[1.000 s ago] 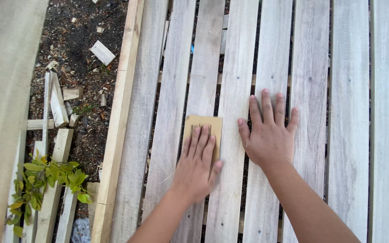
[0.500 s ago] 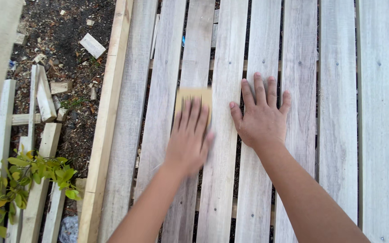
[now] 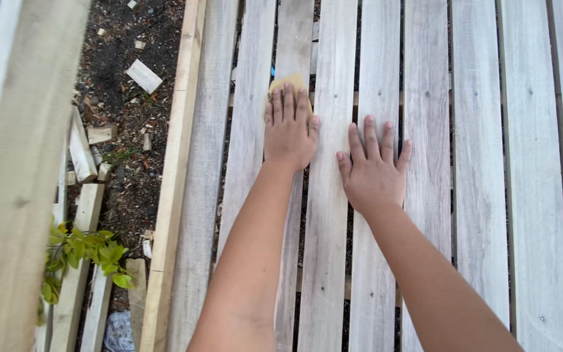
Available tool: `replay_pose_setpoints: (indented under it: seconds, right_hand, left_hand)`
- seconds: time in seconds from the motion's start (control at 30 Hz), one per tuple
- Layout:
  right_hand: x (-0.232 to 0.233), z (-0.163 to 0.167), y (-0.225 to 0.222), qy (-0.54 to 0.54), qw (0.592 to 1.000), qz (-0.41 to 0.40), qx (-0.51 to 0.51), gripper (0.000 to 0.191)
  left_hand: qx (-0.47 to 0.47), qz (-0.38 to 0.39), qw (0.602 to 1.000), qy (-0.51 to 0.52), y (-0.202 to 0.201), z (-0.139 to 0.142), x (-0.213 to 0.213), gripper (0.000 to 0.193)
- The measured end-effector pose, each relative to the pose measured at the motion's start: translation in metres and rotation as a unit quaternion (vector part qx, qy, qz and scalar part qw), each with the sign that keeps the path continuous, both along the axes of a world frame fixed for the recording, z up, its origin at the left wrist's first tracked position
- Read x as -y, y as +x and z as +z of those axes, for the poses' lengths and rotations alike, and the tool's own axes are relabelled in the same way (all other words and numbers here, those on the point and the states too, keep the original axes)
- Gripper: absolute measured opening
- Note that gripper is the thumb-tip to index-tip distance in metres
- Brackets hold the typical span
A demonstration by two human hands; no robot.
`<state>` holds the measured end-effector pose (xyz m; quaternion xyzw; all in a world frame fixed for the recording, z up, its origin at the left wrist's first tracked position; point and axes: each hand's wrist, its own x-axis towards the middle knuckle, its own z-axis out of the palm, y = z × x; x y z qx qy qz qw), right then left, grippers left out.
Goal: The person sands the slatted wooden surface of an outdoor bench or deck using a sanding block held in the right hand, rubbing it back and forth along the planks while the left hand rests on the wood for support. The person works across different planks and sections, moving progressively over the slatted surface throughout the clip.
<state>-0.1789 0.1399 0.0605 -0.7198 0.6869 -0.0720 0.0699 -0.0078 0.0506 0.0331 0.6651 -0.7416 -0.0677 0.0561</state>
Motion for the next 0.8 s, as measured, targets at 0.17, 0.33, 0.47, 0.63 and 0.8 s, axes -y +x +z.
replay_pose_setpoints:
  seconds: [0.17, 0.33, 0.47, 0.63, 0.8]
  right_hand:
    - [-0.011, -0.002, 0.005, -0.011, 1.000, 0.015, 0.000, 0.074]
    - [-0.012, -0.002, 0.006, -0.020, 1.000, 0.016, -0.016, 0.075]
    - [-0.014, -0.002, 0.007, -0.021, 0.999, 0.016, -0.020, 0.075]
    - [-0.010, 0.001, 0.006, -0.009, 0.999, 0.013, -0.028, 0.075]
    - [-0.008, 0.003, 0.005, 0.003, 1.000, 0.011, -0.028, 0.075]
  left_hand:
    - [-0.032, -0.060, 0.997, -0.041, 0.007, 0.022, -0.050, 0.071]
    - [-0.067, -0.145, 0.987, 0.002, 0.032, 0.026, -0.209, 0.068]
    - [-0.043, -0.150, 0.988, -0.020, 0.034, 0.028, -0.215, 0.066]
    - [-0.029, -0.090, 0.994, -0.058, 0.003, 0.008, -0.064, 0.072]
    - [-0.009, -0.017, 0.999, -0.042, -0.016, 0.000, 0.017, 0.073]
